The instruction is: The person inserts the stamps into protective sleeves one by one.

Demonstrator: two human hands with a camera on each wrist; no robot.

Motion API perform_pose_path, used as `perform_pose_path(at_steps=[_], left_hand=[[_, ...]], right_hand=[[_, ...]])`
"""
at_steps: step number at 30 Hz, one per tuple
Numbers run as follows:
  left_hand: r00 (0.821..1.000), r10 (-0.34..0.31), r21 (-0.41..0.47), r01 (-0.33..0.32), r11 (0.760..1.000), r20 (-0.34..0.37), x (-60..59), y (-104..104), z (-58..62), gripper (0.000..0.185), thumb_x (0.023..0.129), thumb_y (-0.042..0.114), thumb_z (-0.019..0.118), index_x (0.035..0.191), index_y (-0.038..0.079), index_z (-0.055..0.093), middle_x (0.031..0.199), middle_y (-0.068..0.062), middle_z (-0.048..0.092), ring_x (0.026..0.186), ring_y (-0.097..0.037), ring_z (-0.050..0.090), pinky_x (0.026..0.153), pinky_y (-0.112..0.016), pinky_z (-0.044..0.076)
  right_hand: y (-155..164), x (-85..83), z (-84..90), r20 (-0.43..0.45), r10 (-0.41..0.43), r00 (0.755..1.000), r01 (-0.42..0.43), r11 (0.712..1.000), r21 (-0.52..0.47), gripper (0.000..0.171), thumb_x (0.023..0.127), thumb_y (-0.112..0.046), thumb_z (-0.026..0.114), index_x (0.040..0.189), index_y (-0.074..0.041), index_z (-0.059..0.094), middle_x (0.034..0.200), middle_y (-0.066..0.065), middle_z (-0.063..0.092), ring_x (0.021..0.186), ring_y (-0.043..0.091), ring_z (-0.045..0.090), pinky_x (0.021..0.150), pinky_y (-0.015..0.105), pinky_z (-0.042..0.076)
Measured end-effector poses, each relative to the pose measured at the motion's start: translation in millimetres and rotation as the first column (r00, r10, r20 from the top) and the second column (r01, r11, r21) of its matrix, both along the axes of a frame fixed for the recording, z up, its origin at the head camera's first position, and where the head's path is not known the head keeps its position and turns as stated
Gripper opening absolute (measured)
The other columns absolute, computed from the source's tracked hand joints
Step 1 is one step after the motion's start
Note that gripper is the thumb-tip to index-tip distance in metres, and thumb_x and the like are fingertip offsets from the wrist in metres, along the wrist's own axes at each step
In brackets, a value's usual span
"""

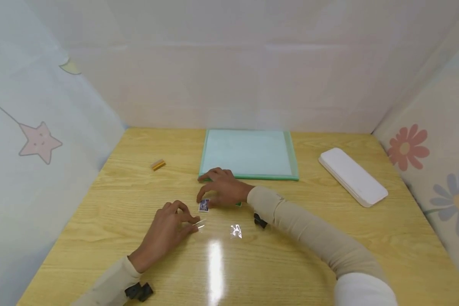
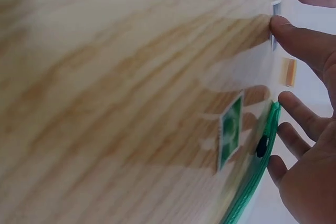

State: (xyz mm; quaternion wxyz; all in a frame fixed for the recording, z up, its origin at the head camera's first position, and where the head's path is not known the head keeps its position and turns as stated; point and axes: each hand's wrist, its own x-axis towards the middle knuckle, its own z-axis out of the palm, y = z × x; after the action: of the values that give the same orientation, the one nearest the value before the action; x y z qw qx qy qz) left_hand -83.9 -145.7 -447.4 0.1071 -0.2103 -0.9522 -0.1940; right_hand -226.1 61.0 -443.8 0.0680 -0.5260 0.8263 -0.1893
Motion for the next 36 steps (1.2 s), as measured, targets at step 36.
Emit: perform_pose_path(at_steps=[36], left_hand=[[0.997,-0.049,0.592,0.001,0.806,0.064,-29.6,9.7,41.0,0.013,0.09,0.025,0.062,0.102,0.029,0.065,0.091,0.008,0.068,0.079,-0.008,0.065,0.07,-0.029,0.052]], right_hand=[[31.5,24.3,80.6,0.422,-0.133,0.897,0.313,0.864,-0.394,0.034,0.087,-0.016,0.066,0.118,-0.021,0.053,0.093,0.002,0.065,0.087,0.015,0.061,0.083,0.038,0.046]])
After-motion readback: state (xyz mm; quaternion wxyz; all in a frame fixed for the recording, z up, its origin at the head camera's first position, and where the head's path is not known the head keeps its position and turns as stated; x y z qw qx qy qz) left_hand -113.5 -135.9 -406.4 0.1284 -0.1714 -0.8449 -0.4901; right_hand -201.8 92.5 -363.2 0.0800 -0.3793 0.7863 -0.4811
